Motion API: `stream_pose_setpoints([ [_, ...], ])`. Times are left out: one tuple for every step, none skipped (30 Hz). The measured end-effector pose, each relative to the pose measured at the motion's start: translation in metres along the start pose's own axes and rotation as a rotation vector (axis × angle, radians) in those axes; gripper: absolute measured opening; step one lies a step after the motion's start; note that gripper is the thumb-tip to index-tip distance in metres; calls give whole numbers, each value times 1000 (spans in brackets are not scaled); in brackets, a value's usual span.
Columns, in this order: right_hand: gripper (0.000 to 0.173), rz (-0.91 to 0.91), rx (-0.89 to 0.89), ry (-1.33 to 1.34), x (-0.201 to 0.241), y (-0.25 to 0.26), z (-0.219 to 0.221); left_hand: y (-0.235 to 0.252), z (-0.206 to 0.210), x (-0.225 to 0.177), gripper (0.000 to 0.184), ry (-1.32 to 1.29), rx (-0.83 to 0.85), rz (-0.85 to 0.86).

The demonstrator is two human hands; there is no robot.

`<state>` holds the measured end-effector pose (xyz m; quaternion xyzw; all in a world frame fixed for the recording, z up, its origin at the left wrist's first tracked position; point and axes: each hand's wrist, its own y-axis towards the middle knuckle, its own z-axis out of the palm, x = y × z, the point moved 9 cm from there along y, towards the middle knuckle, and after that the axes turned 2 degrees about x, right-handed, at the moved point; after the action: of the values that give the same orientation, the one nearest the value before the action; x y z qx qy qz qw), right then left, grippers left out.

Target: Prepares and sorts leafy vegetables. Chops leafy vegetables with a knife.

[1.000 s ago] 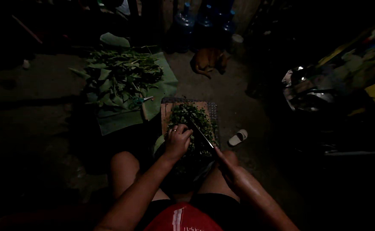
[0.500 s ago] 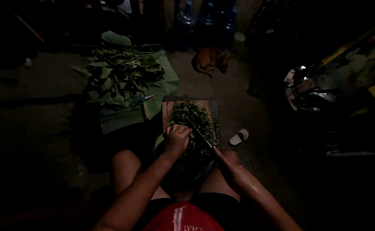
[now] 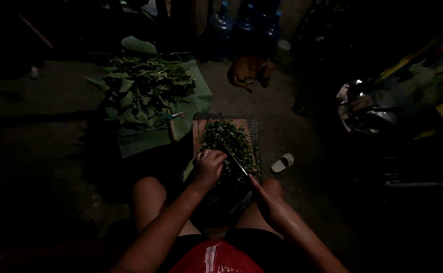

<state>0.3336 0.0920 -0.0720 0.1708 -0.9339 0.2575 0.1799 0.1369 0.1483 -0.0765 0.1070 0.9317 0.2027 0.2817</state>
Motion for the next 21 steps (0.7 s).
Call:
stream_pose_setpoints([
  [69, -18, -2, 31, -3, -1, -2, -2, 0, 1, 25, -3, -2, -5],
  [69, -18, 4, 45, -3, -5, -5, -4, 0, 2, 26, -9, -13, -9],
  [68, -2, 5, 34, -1, -10, -10, -4, 0, 3, 26, -11, -33, -8],
  [68, 15, 1, 9, 4, -15, -15, -4, -2, 3, 24, -13, -53, -8],
  [68, 25, -5, -27, 8, -21, -20, -4, -3, 4, 20, -17, -71, -7],
  [68, 47, 16, -65, 11, -26, -23, -4, -4, 3, 16, -20, -87, -11],
  [68, 69, 44, -98, 13, -29, -24, -4, -4, 3, 14, -22, -109, -14],
  [68, 79, 57, -124, 13, -30, -22, -4, -4, 3, 12, -20, -132, -12],
  [68, 87, 66, -142, 14, -28, -19, -4, -4, 3, 11, -16, -146, -7],
  [68, 86, 63, -154, 14, -24, -14, -4, -4, 3, 11, -10, -142, -2],
  [68, 83, 57, -162, 14, -18, -9, -4, -3, 2, 12, -1, -120, 3],
  [69, 86, 63, -164, 14, -14, -4, -6, -4, 1, 14, 10, -85, 6],
  [70, 90, 65, -161, 14, -9, -2, -6, -4, 0, 17, 22, -47, 12],
  [70, 78, 50, -145, 13, -4, -2, -6, -6, 1, 21, 40, -19, 16],
  [69, 44, 19, -107, 12, -2, -1, -7, -9, 1, 23, 61, -3, 15],
  [69, 9, -3, -61, 8, -1, 1, -9, -10, 2, 27, 71, 15, 1],
  [70, -13, -3, -12, 3, 0, 3, -10, -11, 2, 33, 60, 28, -19],
  [72, -15, 23, 34, 0, 0, 5, -12, -11, 3, 35, 45, 16, -39],
  [73, -14, 46, 70, -2, -1, 6, -13, -11, 3, 32, 37, -13, -49],
  [73, -19, 39, 81, -2, -3, 4, -13, -10, 3, 25, 40, -40, -53],
  [70, -23, 11, 71, 0, -6, -1, -12, -9, 3, 20, 51, -55, -61],
])
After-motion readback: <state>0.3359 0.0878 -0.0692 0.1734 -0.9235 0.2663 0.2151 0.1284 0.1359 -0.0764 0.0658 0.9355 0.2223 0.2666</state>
